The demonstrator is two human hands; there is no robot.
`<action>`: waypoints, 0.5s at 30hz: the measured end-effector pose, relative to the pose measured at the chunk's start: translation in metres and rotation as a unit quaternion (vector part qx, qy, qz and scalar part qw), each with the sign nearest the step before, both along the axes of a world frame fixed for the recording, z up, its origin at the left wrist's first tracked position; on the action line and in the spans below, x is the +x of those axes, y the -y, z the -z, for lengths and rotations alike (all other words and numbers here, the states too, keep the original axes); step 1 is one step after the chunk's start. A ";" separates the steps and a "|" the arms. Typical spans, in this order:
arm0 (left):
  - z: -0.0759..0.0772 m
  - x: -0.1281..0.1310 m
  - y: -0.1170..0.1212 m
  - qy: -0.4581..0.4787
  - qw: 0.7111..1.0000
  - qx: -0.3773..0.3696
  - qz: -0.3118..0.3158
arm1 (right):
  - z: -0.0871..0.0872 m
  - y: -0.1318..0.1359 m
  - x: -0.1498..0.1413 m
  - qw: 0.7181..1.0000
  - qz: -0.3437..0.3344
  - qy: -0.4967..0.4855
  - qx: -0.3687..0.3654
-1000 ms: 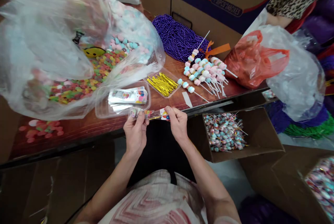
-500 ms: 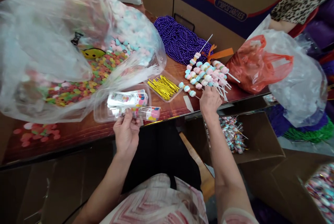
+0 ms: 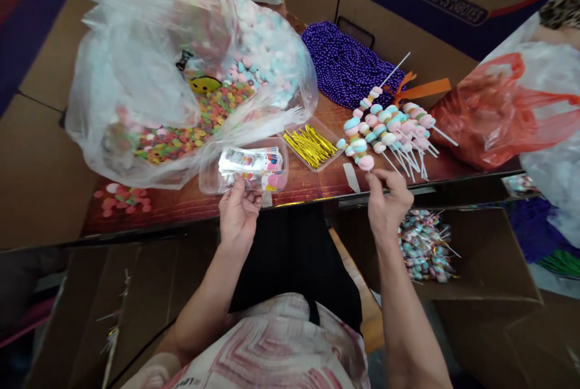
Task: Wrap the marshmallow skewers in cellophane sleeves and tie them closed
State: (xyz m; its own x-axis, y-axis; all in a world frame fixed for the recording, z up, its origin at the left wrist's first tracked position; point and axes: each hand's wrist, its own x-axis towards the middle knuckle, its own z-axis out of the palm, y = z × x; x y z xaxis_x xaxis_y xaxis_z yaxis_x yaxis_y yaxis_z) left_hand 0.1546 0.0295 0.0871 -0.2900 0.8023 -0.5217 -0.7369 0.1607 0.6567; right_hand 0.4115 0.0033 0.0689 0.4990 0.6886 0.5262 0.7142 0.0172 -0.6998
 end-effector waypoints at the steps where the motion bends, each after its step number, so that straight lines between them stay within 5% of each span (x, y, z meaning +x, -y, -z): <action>1: 0.000 0.000 0.000 -0.001 1.000 0.003 -0.004 | -0.006 0.011 -0.011 1.000 -0.026 -0.011 0.004; 7: 0.003 -0.001 0.002 -0.025 0.999 0.023 -0.025 | -0.024 0.057 -0.056 0.987 -0.158 -0.016 0.005; 15: 0.004 -0.006 0.009 -0.055 0.997 0.047 -0.020 | -0.023 0.066 -0.060 0.978 -0.192 0.077 -0.004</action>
